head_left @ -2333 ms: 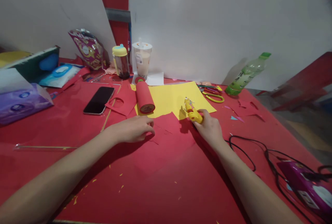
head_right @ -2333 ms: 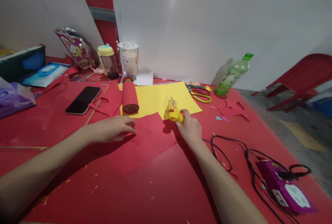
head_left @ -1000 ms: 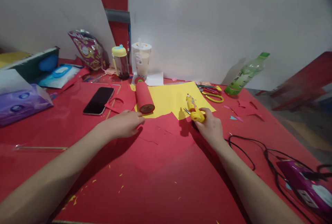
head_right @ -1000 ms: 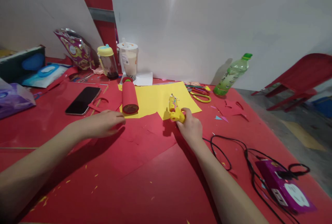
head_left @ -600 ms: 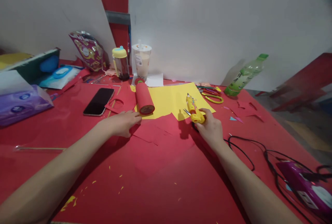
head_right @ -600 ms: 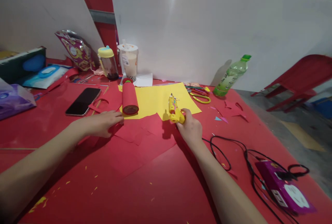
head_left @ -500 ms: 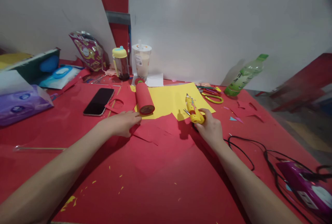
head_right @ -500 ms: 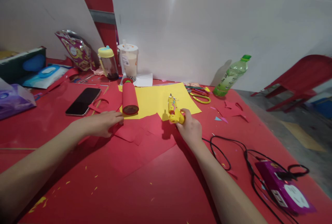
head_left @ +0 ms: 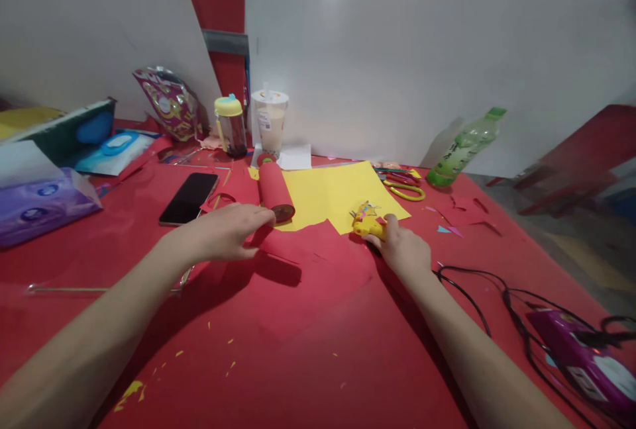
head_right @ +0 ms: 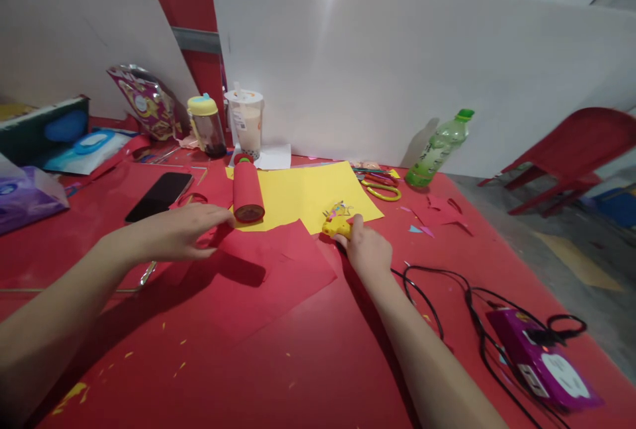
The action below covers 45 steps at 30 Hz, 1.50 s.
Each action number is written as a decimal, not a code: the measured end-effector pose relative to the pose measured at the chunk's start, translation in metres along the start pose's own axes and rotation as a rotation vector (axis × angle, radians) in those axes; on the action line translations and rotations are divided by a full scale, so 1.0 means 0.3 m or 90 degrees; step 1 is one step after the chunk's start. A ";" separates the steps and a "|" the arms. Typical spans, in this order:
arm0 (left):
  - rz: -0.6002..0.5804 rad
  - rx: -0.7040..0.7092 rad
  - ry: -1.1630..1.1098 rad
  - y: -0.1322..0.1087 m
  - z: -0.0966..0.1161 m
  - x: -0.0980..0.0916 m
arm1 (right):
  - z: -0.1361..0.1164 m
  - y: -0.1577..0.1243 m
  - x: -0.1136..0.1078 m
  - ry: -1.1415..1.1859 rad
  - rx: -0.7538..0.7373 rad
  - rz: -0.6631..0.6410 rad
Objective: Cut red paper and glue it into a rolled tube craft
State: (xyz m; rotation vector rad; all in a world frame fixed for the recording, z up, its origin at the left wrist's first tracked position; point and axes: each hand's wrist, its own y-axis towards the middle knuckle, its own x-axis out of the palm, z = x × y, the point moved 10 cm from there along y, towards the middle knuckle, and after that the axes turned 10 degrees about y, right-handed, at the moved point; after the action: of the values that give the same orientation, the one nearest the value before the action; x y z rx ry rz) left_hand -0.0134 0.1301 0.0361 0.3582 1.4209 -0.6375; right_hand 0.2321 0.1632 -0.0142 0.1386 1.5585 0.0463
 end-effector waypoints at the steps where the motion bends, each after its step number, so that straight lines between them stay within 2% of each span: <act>1: -0.001 0.010 -0.020 -0.004 0.009 -0.006 | -0.004 -0.001 -0.009 -0.003 -0.008 0.010; 4: 0.004 0.041 -0.087 -0.011 0.036 -0.021 | -0.029 -0.009 -0.055 0.000 -0.046 0.075; 6: 0.020 0.064 -0.156 -0.008 0.053 -0.030 | -0.059 -0.022 -0.097 0.062 -0.086 0.126; 10: 0.008 0.095 -0.384 0.016 0.073 0.002 | -0.164 -0.072 -0.208 0.378 -0.251 0.152; 12: -0.006 0.109 -0.539 0.030 0.083 0.031 | -0.217 -0.087 -0.256 0.508 -0.307 0.095; 16: -0.020 0.096 -0.870 0.051 0.090 0.086 | -0.283 -0.073 -0.320 0.688 -0.306 -0.019; 19: -0.026 0.064 -1.020 0.061 0.090 0.122 | -0.330 -0.047 -0.315 0.827 -0.288 -0.109; 23: -0.065 0.063 -1.107 0.073 0.108 0.160 | -0.373 -0.035 -0.272 1.013 -0.247 -0.196; 26: -0.098 0.051 -1.122 0.080 0.119 0.191 | -0.359 -0.034 -0.243 1.034 -0.197 -0.189; 29: -0.098 -0.018 -1.090 0.084 0.113 0.221 | -0.335 -0.040 -0.232 0.923 -0.175 -0.160; 31: -0.020 -0.093 -1.014 0.084 0.076 0.215 | -0.332 -0.049 -0.232 0.829 -0.179 -0.150; 33: 0.087 -0.146 -0.901 0.075 0.039 0.178 | -0.347 -0.065 -0.235 0.771 -0.203 -0.154; 37: 0.228 -0.141 -0.680 0.046 0.037 0.077 | -0.395 -0.099 -0.232 0.759 -0.246 -0.185; 40: 0.279 -0.145 -0.567 0.027 0.042 0.035 | -0.409 -0.111 -0.228 0.761 -0.254 -0.191; 43: 0.287 -0.161 -0.528 0.022 0.037 0.026 | -0.394 -0.105 -0.228 0.765 -0.233 -0.179; 45: 0.281 -0.172 -0.525 0.023 0.030 0.029 | -0.373 -0.092 -0.241 0.755 -0.224 -0.144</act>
State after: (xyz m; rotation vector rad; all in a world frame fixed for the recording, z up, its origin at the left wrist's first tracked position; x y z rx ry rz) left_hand -0.0017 0.1286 0.0279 0.1495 0.5898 -0.1743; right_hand 0.1178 0.1339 0.0538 -0.4251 2.7007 0.2572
